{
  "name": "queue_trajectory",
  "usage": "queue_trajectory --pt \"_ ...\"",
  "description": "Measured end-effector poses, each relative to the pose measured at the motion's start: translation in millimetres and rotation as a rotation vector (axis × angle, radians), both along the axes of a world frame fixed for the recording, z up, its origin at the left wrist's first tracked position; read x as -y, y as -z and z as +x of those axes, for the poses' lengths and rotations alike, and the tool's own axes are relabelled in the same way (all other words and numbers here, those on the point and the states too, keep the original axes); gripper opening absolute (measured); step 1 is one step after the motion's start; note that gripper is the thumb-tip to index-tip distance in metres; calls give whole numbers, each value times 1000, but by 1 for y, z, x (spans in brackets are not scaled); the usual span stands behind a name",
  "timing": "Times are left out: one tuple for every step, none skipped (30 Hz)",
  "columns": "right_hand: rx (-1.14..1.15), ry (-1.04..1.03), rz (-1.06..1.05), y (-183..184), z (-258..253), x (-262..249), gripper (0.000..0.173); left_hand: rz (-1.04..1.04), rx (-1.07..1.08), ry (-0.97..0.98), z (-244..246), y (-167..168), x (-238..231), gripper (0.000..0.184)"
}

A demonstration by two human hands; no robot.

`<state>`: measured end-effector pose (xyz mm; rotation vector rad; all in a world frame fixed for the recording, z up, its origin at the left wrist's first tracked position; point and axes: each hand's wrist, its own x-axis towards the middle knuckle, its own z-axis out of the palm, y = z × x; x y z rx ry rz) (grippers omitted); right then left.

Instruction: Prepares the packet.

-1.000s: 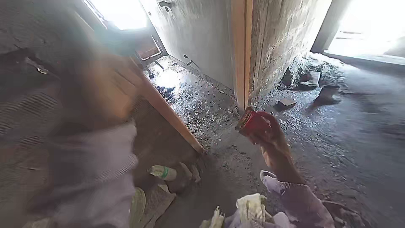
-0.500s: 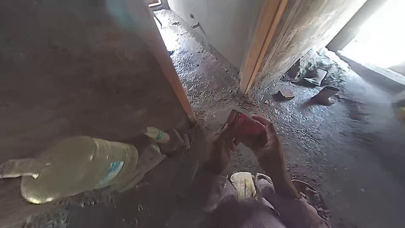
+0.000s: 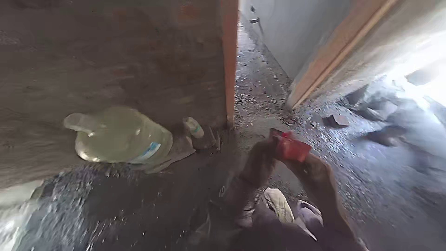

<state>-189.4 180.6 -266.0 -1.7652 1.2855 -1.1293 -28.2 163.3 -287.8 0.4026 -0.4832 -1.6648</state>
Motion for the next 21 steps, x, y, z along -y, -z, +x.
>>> queue_trajectory --pt "22 -19 24 2 -1 -4 23 -24 28 41 2 3 -3 30" --pt "52 -39 54 4 -3 -7 22 -12 41 76 3 1 -8 31" --pt "73 -44 83 5 -4 -11 20 14 43 89 3 2 -11 31" --pt "66 -33 105 7 -5 -16 17 29 22 100 3 8 -12 33" --pt "50 -22 111 9 -6 -20 14 49 -6 106 1 15 -14 33" --pt "48 -16 113 11 -6 -24 11 75 -30 116 -2 21 -15 30" --pt "60 -14 114 11 -4 -27 9 106 -81 141 -5 28 -16 28" --pt "72 -11 112 11 -1 -30 10 126 -128 169 -8 33 -16 26" --pt "78 5 110 10 4 -33 11 149 -174 197 -10 38 -16 26" --pt "87 32 111 8 10 -37 14 169 -227 223 -12 43 -16 26" --pt "83 60 108 5 18 -39 17 192 -276 239 -14 47 -17 27" --pt "73 78 107 4 24 -41 19 222 -306 250 -14 48 -19 28" --pt "54 84 112 6 26 -42 21 260 -328 257 -13 49 -21 28" --pt "30 75 127 10 25 -43 25 305 -340 267 -13 51 -24 28" --pt "-6 62 150 16 22 -44 29 347 -340 281 -11 54 -26 28" --pt "-53 58 170 21 20 -46 33 380 -341 292 -9 58 -27 28" --pt "-99 67 192 26 18 -47 36 404 -353 300 -8 64 -29 27" --pt "-146 81 206 31 17 -49 38 428 -363 295 -7 67 -31 26" --pt "-192 95 214 36 15 -50 37 454 -358 282 -4 67 -33 26" --pt "-244 104 208 40 13 -52 34 474 -335 269 0 63 -35 27" --pt "-286 109 199 43 11 -52 31 507 -329 268 2 62 -37 28"
